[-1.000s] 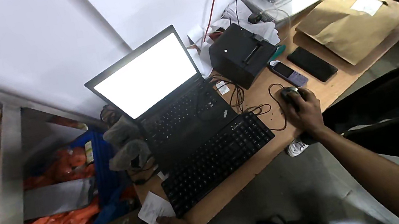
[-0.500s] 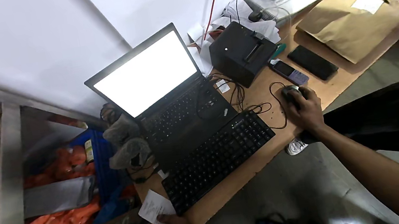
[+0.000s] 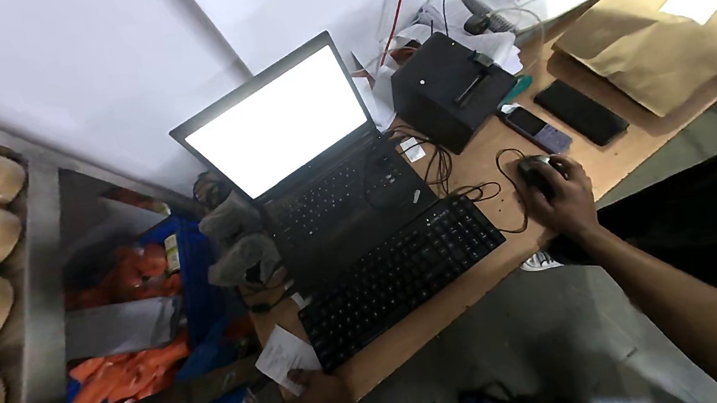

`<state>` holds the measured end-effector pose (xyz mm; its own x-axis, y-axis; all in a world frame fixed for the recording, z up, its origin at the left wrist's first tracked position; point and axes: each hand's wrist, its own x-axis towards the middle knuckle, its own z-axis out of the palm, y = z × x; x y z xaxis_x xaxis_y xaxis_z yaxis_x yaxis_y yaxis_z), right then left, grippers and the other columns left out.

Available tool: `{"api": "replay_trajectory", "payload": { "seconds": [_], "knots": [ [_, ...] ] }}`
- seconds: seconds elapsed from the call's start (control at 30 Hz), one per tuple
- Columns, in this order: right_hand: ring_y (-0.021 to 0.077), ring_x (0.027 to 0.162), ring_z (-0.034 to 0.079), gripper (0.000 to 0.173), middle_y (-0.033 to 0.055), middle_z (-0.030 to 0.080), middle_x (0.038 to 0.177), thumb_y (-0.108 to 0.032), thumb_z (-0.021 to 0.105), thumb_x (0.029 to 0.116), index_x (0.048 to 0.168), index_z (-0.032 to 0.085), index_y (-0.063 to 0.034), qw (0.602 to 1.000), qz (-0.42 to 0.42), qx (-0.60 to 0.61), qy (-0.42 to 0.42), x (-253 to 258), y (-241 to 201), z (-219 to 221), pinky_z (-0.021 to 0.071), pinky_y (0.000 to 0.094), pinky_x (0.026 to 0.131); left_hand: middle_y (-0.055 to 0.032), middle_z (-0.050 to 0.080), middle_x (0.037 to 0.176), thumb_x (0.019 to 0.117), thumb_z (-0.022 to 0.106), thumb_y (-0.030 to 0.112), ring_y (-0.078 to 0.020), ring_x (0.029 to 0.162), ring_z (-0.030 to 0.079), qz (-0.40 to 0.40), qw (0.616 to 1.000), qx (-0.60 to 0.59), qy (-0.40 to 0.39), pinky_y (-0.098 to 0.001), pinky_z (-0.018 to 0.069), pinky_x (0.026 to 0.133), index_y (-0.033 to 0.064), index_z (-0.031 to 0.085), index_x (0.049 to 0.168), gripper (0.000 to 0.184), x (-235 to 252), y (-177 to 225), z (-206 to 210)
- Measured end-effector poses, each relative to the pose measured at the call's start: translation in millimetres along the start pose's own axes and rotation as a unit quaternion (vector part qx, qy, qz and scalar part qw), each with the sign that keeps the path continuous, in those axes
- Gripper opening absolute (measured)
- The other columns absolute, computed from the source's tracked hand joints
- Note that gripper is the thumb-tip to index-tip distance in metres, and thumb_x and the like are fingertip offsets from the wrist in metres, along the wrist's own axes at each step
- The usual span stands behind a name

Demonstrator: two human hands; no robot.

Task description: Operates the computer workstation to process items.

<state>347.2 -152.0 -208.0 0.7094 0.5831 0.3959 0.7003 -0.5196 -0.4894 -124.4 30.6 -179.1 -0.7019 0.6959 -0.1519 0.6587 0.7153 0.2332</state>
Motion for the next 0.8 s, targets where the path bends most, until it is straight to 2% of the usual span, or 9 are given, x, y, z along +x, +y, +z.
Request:
{"api": "replay_trajectory", "payload": {
  "seconds": [0.1, 0.23, 0.57, 0.8],
  "knots": [
    [0.0502, 0.129, 0.052, 0.053, 0.0269, 0.051, 0.145, -0.042, 0.055, 0.0910, 0.133, 0.066, -0.0121, 1.000, 0.004, 0.009, -0.011, -1.2, -0.3, -1.9, 0.0422, 0.0696, 0.100, -0.0295, 0.051, 0.148, 0.1079, 0.031, 0.056, -0.0471, 0.137, 0.049, 0.012, 1.000, -0.008, -0.015, -0.0648, 0.0400, 0.111, 0.0011, 0.045, 0.152, 0.072, -2.3, -0.3, -3.0],
    [0.0507, 0.127, 0.052, 0.055, 0.0279, 0.051, 0.144, -0.042, 0.055, 0.0896, 0.134, 0.066, -0.0106, 1.000, -0.003, 0.012, -0.004, -1.3, 0.7, 0.0, 0.0423, 0.0692, 0.098, -0.0294, 0.052, 0.147, 0.1063, 0.033, 0.060, -0.0470, 0.135, 0.051, -0.017, 1.000, -0.016, 0.004, -0.0642, 0.0418, 0.109, 0.0015, 0.047, 0.151, 0.075, 2.2, -0.7, 4.6],
    [0.0500, 0.125, 0.054, 0.051, 0.0282, 0.052, 0.143, -0.039, 0.054, 0.0906, 0.130, 0.067, -0.0080, 0.999, -0.031, 0.019, -0.001, -1.8, 3.2, 0.8, 0.0437, 0.0678, 0.098, -0.0299, 0.050, 0.149, 0.1069, 0.032, 0.059, -0.0479, 0.138, 0.047, -0.024, 0.999, -0.018, 0.015, -0.0639, 0.0393, 0.111, -0.0023, 0.046, 0.149, 0.076, 2.4, 1.6, 7.6],
    [0.0517, 0.125, 0.054, 0.052, 0.0289, 0.053, 0.142, -0.042, 0.052, 0.0909, 0.127, 0.068, -0.0082, 0.999, -0.031, 0.019, -0.002, -1.8, 0.7, -0.1, 0.0433, 0.0691, 0.098, -0.0279, 0.051, 0.150, 0.1072, 0.030, 0.059, -0.0465, 0.139, 0.047, -0.019, 1.000, -0.006, 0.006, -0.0642, 0.0365, 0.113, 0.0017, 0.048, 0.151, 0.074, 2.8, 0.4, 5.0]
  ]
}}
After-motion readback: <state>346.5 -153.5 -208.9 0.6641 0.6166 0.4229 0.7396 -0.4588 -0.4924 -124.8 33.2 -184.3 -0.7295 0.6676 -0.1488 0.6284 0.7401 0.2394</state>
